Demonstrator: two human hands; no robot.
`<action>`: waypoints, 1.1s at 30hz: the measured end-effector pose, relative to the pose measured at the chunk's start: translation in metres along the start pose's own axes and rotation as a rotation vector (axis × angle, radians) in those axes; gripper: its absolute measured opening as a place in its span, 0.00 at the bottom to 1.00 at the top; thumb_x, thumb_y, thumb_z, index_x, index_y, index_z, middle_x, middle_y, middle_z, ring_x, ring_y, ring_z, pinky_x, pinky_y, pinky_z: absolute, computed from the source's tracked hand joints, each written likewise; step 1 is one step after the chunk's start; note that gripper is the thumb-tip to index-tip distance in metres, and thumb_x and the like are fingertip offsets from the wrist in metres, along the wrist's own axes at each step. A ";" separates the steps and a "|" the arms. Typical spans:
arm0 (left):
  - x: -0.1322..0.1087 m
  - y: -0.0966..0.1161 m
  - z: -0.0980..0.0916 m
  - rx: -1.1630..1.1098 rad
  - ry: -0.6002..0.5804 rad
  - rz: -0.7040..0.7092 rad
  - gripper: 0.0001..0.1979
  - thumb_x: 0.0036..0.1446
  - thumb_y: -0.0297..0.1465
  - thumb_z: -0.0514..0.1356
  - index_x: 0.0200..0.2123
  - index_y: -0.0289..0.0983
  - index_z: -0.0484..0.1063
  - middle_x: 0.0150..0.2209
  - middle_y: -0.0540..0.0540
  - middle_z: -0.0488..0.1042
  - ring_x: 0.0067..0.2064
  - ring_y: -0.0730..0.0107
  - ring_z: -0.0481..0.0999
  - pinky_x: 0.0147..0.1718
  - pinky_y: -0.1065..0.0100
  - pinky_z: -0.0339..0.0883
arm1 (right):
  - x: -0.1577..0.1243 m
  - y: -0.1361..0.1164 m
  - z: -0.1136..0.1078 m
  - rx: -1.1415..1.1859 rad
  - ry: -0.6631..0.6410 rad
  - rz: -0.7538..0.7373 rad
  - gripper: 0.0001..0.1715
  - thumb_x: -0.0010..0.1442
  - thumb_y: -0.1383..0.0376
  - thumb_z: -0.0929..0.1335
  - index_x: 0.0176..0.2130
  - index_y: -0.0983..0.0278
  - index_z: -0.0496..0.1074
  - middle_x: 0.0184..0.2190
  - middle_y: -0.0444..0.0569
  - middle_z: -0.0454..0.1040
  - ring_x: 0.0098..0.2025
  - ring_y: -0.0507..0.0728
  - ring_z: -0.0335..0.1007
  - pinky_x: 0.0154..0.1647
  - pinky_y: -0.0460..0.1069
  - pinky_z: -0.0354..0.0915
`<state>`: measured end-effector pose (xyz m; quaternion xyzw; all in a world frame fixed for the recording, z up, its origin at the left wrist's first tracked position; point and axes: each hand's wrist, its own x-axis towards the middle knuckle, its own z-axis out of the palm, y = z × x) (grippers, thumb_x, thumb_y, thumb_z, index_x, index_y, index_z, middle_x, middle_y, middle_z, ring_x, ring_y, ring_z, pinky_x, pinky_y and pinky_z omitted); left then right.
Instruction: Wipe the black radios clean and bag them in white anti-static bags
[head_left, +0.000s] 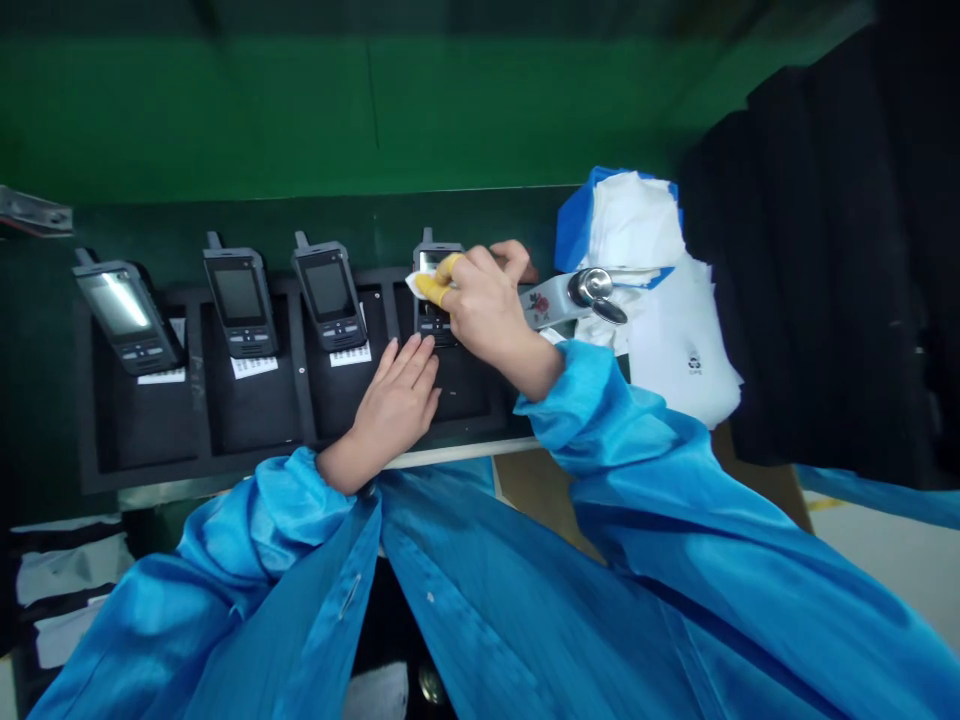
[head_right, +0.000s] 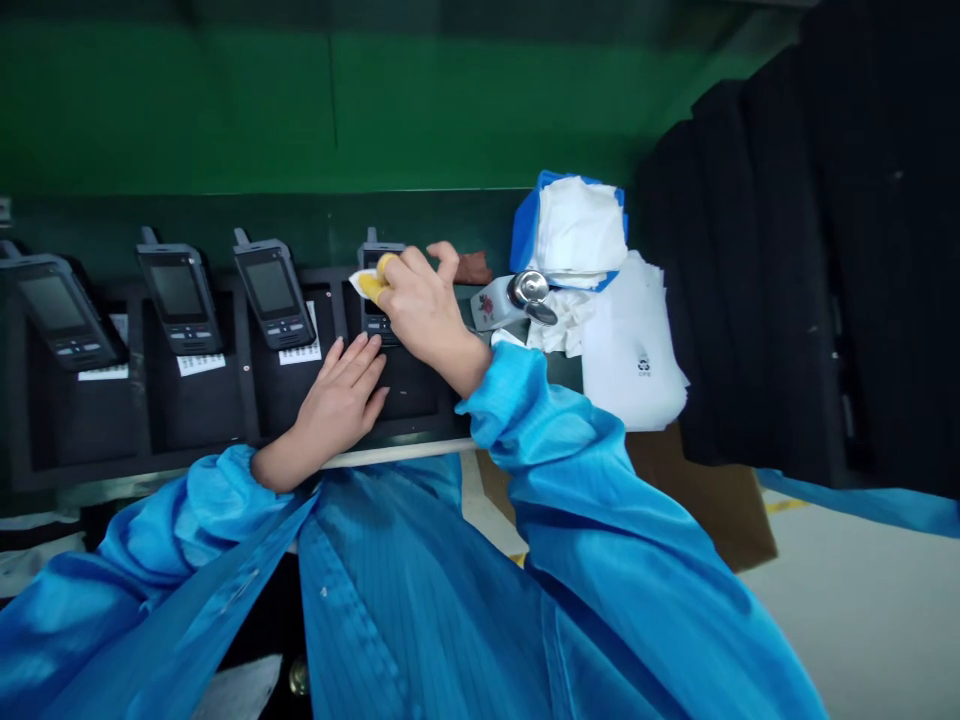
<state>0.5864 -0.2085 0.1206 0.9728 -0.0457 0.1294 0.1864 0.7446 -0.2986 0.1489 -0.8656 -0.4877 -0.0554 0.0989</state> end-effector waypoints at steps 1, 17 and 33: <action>0.000 0.000 0.000 -0.004 0.002 0.002 0.18 0.63 0.26 0.52 0.52 0.25 0.71 0.59 0.29 0.69 0.63 0.49 0.66 0.62 0.43 0.60 | -0.009 -0.002 0.001 -0.008 -0.017 -0.024 0.23 0.68 0.68 0.56 0.39 0.60 0.78 0.41 0.49 0.72 0.49 0.59 0.58 0.55 0.63 0.44; 0.002 0.001 0.001 0.000 0.008 0.007 0.18 0.62 0.26 0.51 0.49 0.23 0.73 0.57 0.27 0.70 0.61 0.46 0.69 0.62 0.38 0.56 | -0.041 0.009 0.011 0.103 0.001 0.135 0.24 0.64 0.72 0.57 0.42 0.56 0.78 0.41 0.47 0.73 0.47 0.58 0.62 0.52 0.61 0.42; -0.049 -0.026 -0.045 0.128 -0.024 -0.282 0.26 0.65 0.39 0.53 0.58 0.25 0.67 0.61 0.30 0.66 0.64 0.41 0.65 0.63 0.34 0.49 | 0.057 -0.057 0.002 0.134 0.067 -0.040 0.24 0.64 0.70 0.57 0.50 0.55 0.74 0.43 0.49 0.71 0.48 0.60 0.59 0.52 0.61 0.44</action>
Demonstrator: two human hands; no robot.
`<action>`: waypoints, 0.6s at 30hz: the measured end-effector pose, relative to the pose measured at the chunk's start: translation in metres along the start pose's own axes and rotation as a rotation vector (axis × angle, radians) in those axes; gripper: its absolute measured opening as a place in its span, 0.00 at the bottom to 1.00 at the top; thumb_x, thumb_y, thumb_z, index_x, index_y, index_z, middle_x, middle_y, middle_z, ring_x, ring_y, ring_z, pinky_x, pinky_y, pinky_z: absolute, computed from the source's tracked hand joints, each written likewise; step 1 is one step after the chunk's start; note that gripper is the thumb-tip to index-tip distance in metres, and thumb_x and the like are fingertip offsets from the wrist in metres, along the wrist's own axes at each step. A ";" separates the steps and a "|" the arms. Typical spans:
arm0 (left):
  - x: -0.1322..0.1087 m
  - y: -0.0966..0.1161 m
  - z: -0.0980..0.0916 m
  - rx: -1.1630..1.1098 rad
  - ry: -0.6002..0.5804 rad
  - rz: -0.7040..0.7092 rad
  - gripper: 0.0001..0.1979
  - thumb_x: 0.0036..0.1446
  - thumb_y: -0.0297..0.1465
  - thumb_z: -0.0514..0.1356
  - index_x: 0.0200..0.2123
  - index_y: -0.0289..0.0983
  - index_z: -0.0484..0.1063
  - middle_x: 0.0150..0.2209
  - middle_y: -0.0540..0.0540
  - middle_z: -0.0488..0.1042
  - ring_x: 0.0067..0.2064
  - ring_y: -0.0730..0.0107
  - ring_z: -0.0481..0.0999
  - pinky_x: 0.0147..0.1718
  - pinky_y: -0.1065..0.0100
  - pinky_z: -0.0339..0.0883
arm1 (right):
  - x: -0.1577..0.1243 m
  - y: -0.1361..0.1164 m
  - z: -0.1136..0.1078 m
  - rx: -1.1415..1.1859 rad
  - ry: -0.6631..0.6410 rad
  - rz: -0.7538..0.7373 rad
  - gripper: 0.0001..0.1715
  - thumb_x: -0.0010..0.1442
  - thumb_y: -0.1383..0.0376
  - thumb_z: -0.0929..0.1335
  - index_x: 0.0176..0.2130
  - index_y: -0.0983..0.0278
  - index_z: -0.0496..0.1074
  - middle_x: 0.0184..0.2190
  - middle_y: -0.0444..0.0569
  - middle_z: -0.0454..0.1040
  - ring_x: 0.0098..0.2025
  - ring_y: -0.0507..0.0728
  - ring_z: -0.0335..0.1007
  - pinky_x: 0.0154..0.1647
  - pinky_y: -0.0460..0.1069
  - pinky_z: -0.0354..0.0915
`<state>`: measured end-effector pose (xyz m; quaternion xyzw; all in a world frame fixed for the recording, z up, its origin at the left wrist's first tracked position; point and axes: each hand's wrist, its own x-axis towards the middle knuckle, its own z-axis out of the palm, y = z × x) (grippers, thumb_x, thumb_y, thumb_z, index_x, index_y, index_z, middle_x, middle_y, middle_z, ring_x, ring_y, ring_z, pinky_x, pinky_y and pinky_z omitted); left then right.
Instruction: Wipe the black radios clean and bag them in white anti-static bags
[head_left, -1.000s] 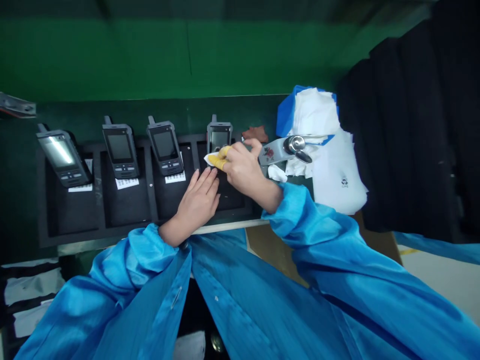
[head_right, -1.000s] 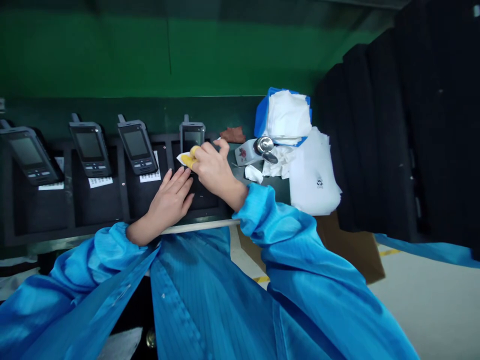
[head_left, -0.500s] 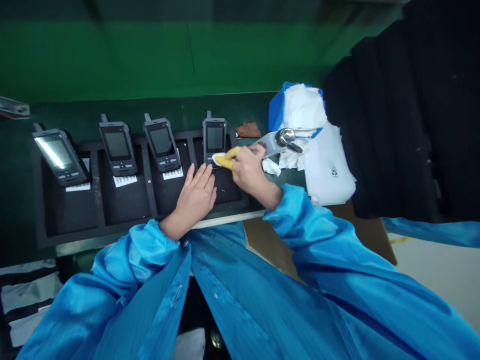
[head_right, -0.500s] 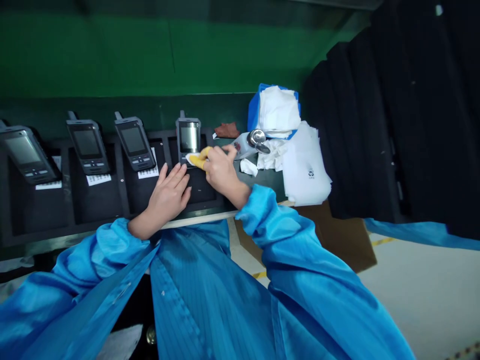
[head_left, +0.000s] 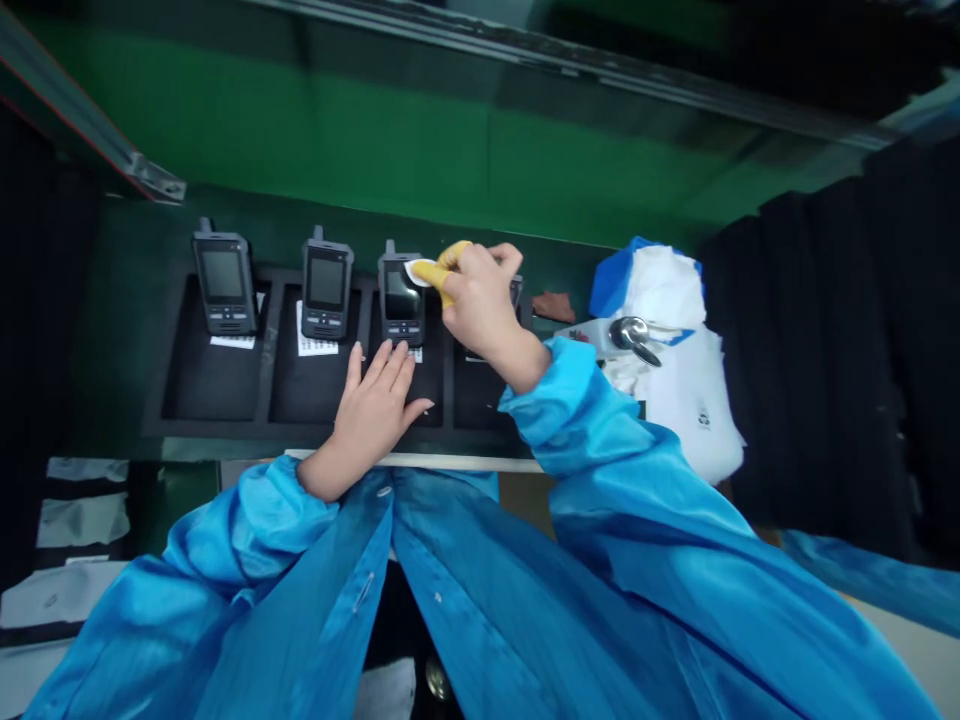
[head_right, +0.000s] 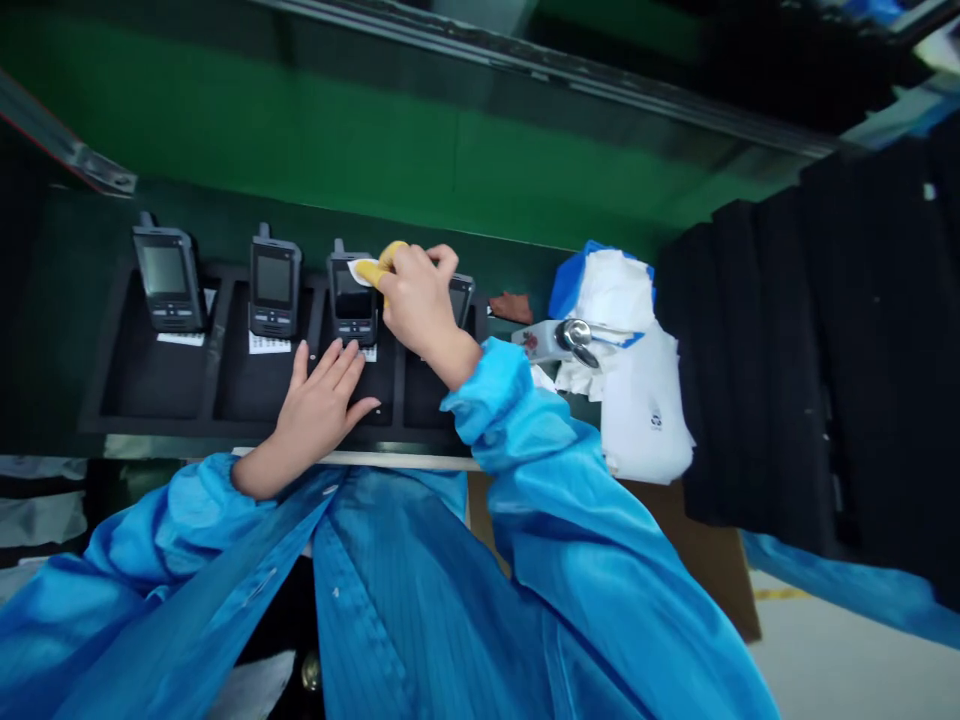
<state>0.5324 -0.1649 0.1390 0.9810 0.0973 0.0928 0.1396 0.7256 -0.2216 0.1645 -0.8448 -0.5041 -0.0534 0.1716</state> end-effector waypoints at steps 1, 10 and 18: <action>-0.001 -0.001 -0.001 0.006 -0.026 -0.018 0.27 0.65 0.39 0.53 0.59 0.25 0.66 0.62 0.30 0.65 0.64 0.41 0.64 0.63 0.34 0.49 | 0.011 -0.007 0.004 -0.008 -0.014 -0.027 0.24 0.64 0.70 0.57 0.51 0.55 0.73 0.44 0.50 0.71 0.49 0.61 0.59 0.52 0.62 0.44; -0.004 0.000 0.005 -0.046 -0.067 -0.074 0.29 0.66 0.40 0.50 0.62 0.24 0.63 0.64 0.30 0.62 0.67 0.44 0.59 0.65 0.39 0.47 | -0.015 -0.031 0.015 -0.134 -0.252 -0.247 0.24 0.68 0.68 0.55 0.38 0.62 0.78 0.42 0.51 0.73 0.46 0.59 0.58 0.52 0.60 0.43; -0.006 -0.003 0.011 -0.027 0.025 -0.024 0.27 0.66 0.39 0.52 0.58 0.23 0.66 0.62 0.28 0.65 0.65 0.44 0.63 0.64 0.42 0.53 | 0.011 -0.019 0.014 -0.105 -0.134 -0.131 0.25 0.69 0.67 0.53 0.46 0.56 0.76 0.45 0.49 0.71 0.48 0.60 0.60 0.53 0.63 0.41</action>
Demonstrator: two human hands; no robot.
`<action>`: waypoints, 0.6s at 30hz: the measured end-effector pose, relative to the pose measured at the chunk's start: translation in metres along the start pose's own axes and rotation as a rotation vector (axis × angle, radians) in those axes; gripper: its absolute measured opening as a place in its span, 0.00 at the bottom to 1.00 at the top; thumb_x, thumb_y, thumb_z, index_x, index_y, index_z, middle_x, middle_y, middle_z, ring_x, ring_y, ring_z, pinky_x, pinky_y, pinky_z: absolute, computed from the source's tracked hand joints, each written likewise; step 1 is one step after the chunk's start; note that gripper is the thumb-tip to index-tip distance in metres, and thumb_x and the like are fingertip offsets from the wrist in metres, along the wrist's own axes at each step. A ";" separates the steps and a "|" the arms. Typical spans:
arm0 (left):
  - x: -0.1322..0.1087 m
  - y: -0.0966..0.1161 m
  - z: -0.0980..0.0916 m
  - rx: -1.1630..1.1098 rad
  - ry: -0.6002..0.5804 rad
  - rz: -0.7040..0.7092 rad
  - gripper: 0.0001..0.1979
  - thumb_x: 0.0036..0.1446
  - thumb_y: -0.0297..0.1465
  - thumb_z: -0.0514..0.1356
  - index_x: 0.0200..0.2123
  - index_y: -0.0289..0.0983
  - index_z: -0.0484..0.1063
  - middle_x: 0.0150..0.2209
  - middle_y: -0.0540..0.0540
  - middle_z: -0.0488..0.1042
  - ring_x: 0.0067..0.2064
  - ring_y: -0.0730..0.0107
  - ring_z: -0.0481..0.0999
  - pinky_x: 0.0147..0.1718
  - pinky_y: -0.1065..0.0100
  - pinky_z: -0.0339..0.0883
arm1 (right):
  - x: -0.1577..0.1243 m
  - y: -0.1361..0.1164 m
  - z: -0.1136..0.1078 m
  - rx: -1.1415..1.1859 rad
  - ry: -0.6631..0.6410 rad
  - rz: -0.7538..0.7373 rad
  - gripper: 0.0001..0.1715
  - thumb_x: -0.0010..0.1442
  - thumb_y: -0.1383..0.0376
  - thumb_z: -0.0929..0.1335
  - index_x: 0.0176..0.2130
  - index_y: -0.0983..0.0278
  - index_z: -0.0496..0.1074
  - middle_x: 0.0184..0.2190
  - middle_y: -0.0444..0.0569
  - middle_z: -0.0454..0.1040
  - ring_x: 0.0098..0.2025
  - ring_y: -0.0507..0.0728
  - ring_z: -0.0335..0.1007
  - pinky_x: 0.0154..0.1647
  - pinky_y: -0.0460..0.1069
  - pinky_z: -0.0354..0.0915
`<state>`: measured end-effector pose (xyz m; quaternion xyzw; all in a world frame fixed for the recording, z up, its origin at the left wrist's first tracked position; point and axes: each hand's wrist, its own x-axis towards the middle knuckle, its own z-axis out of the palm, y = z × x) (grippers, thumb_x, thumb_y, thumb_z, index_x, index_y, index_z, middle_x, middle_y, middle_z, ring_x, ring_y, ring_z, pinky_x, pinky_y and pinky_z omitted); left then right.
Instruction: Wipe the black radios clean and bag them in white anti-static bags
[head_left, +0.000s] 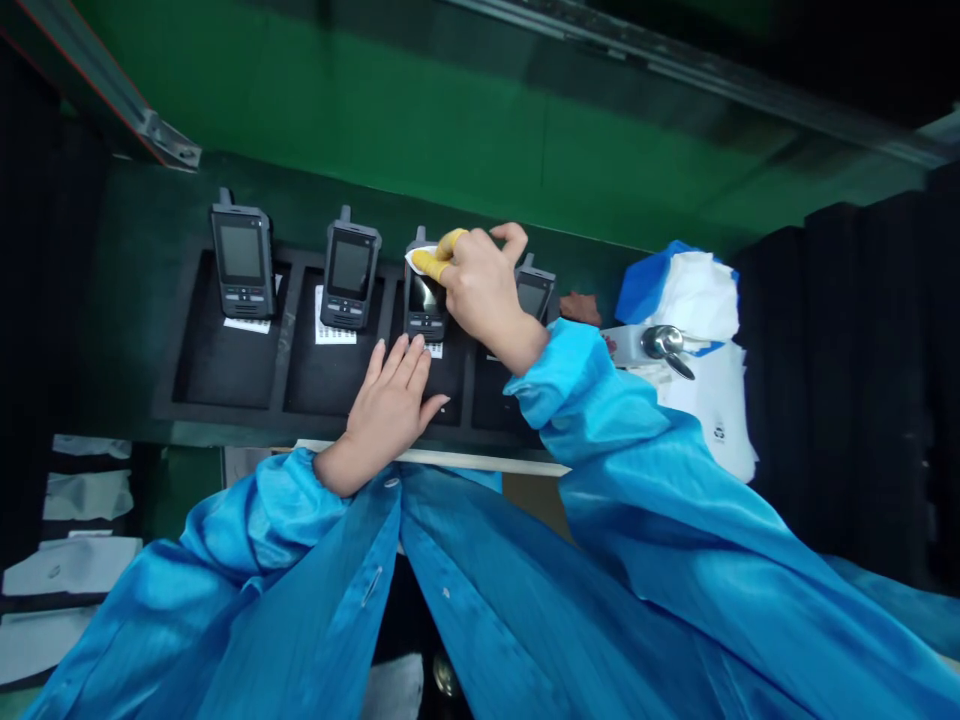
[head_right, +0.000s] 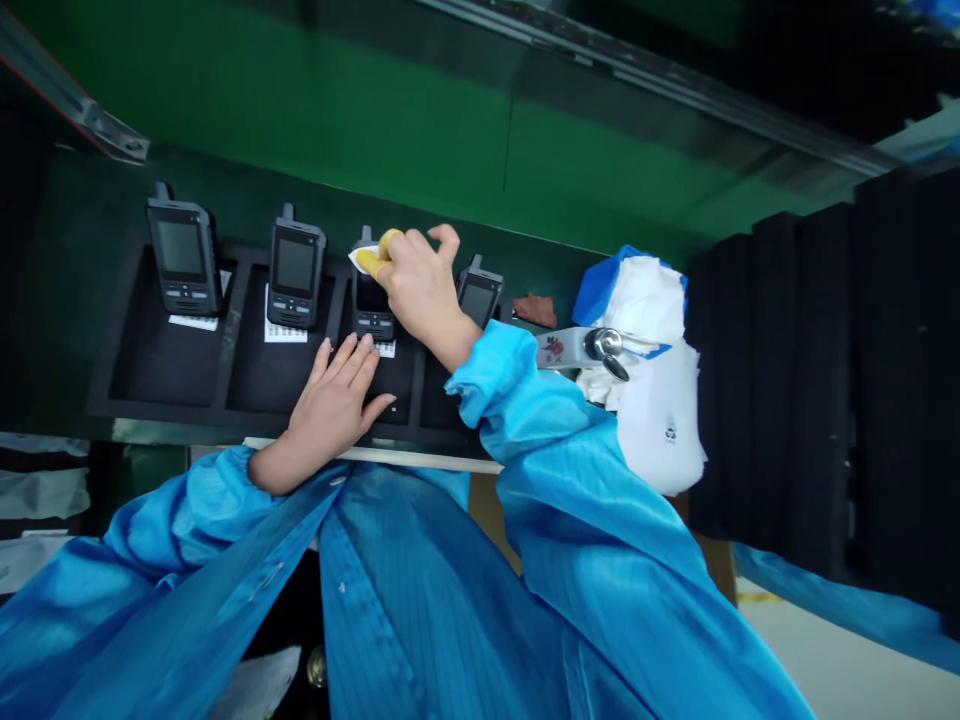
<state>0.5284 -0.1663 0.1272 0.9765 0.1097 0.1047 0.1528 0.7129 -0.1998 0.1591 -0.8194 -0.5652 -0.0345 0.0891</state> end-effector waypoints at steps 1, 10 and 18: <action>0.000 0.000 0.000 -0.005 0.001 -0.002 0.27 0.66 0.38 0.52 0.58 0.23 0.66 0.62 0.28 0.64 0.65 0.44 0.63 0.64 0.41 0.53 | 0.000 0.000 0.000 -0.001 0.005 0.007 0.25 0.69 0.67 0.53 0.45 0.56 0.76 0.44 0.49 0.71 0.49 0.60 0.60 0.53 0.63 0.41; 0.001 0.000 0.000 -0.055 -0.036 -0.020 0.27 0.65 0.38 0.52 0.59 0.24 0.65 0.63 0.28 0.63 0.66 0.45 0.60 0.65 0.41 0.50 | -0.019 -0.005 0.000 -0.025 -0.082 -0.068 0.25 0.69 0.67 0.54 0.44 0.59 0.77 0.44 0.50 0.73 0.48 0.59 0.60 0.54 0.62 0.40; 0.002 0.000 -0.001 -0.048 -0.029 -0.021 0.24 0.65 0.35 0.52 0.58 0.24 0.66 0.63 0.28 0.63 0.66 0.46 0.62 0.64 0.41 0.53 | 0.001 0.020 0.001 0.097 0.002 0.045 0.25 0.65 0.71 0.56 0.47 0.54 0.76 0.45 0.47 0.72 0.48 0.59 0.61 0.55 0.64 0.40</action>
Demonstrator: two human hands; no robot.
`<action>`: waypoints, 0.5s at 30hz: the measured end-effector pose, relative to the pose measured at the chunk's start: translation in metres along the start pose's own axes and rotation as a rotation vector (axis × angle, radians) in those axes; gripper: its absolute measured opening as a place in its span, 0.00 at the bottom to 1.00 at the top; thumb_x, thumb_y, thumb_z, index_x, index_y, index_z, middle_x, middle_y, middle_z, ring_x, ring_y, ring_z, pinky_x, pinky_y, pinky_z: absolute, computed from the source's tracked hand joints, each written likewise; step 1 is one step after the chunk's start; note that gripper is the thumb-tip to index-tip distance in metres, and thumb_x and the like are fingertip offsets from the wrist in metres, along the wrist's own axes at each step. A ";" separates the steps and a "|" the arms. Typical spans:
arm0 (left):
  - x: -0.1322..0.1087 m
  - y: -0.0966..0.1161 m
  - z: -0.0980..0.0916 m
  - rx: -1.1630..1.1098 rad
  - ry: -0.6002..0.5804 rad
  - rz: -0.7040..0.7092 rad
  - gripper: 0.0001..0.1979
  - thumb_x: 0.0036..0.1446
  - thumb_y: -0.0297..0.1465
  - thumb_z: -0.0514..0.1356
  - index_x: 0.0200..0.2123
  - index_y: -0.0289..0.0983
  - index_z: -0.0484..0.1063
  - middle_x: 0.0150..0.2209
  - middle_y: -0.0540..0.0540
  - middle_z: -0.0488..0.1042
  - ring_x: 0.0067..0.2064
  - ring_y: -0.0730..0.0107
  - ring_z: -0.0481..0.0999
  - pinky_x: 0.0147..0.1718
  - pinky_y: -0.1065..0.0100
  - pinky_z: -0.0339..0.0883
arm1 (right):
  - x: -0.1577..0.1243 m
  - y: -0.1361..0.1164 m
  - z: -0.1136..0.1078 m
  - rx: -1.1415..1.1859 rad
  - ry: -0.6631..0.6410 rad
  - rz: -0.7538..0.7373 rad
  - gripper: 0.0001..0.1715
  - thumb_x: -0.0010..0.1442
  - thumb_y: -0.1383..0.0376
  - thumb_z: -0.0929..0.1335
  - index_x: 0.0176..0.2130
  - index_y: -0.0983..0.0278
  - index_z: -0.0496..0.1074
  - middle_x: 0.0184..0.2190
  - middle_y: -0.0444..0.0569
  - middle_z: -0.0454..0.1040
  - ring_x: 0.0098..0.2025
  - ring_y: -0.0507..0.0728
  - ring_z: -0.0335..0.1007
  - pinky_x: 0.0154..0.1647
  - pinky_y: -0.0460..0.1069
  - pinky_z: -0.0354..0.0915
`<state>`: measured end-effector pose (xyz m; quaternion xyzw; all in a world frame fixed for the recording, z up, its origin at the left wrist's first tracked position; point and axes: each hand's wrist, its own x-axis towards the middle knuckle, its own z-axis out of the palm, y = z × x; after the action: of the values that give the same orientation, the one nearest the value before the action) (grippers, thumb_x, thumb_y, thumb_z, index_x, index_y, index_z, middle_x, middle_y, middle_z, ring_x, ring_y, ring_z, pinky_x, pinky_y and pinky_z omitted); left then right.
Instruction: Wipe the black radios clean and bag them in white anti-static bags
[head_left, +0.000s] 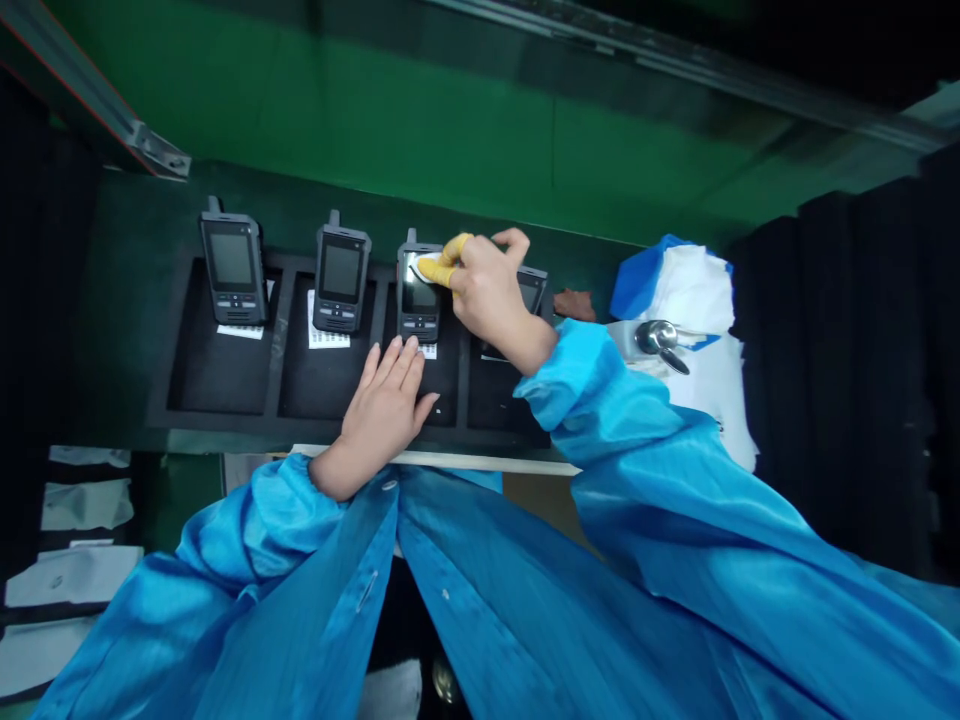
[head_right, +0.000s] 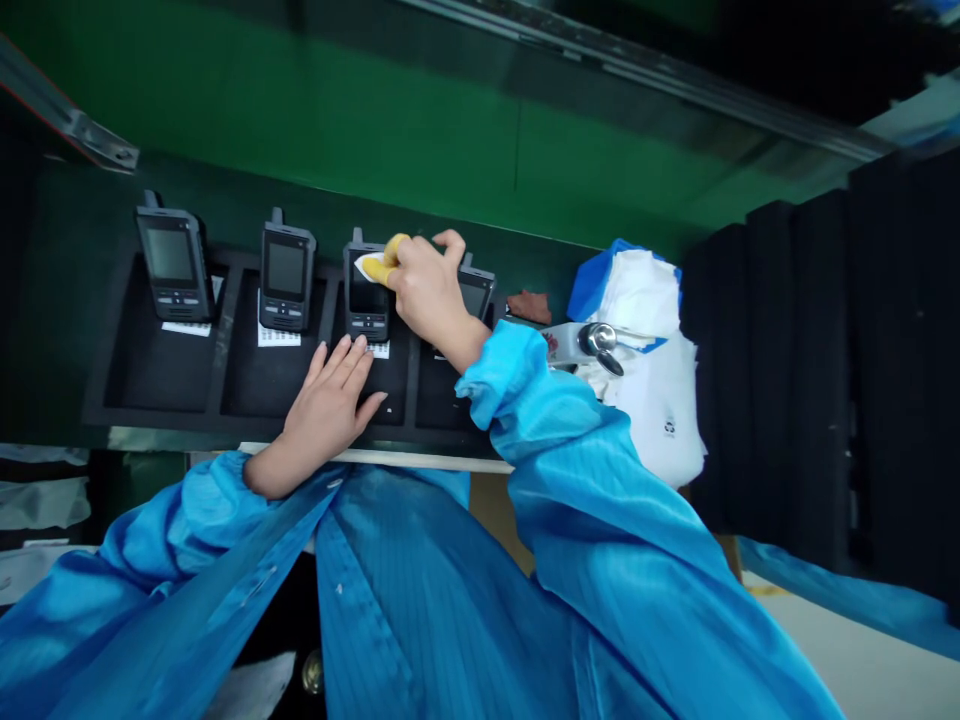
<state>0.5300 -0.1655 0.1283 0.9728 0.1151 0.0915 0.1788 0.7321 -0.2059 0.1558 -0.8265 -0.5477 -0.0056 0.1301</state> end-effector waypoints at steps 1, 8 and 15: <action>0.000 0.000 0.000 -0.002 0.003 0.002 0.24 0.65 0.35 0.51 0.58 0.24 0.66 0.63 0.29 0.63 0.66 0.46 0.62 0.64 0.42 0.53 | -0.008 0.000 0.002 0.020 -0.018 -0.004 0.25 0.65 0.71 0.56 0.48 0.54 0.75 0.44 0.47 0.73 0.48 0.59 0.62 0.54 0.63 0.41; -0.005 -0.005 -0.001 -0.092 0.124 0.024 0.19 0.65 0.32 0.50 0.52 0.28 0.72 0.57 0.31 0.72 0.61 0.49 0.69 0.63 0.40 0.55 | -0.068 -0.018 0.011 0.078 -0.204 -0.042 0.22 0.59 0.74 0.60 0.41 0.57 0.79 0.42 0.48 0.75 0.46 0.57 0.63 0.51 0.59 0.42; -0.020 -0.044 -0.027 -0.065 0.343 -0.084 0.15 0.65 0.32 0.52 0.46 0.35 0.76 0.49 0.38 0.79 0.56 0.53 0.74 0.63 0.42 0.56 | -0.020 -0.047 -0.004 0.052 -0.002 -0.043 0.25 0.63 0.73 0.58 0.48 0.55 0.76 0.44 0.49 0.72 0.48 0.58 0.62 0.51 0.59 0.44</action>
<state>0.4966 -0.1214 0.1339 0.9311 0.1815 0.2520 0.1914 0.6822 -0.2080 0.1663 -0.8110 -0.5653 0.0066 0.1506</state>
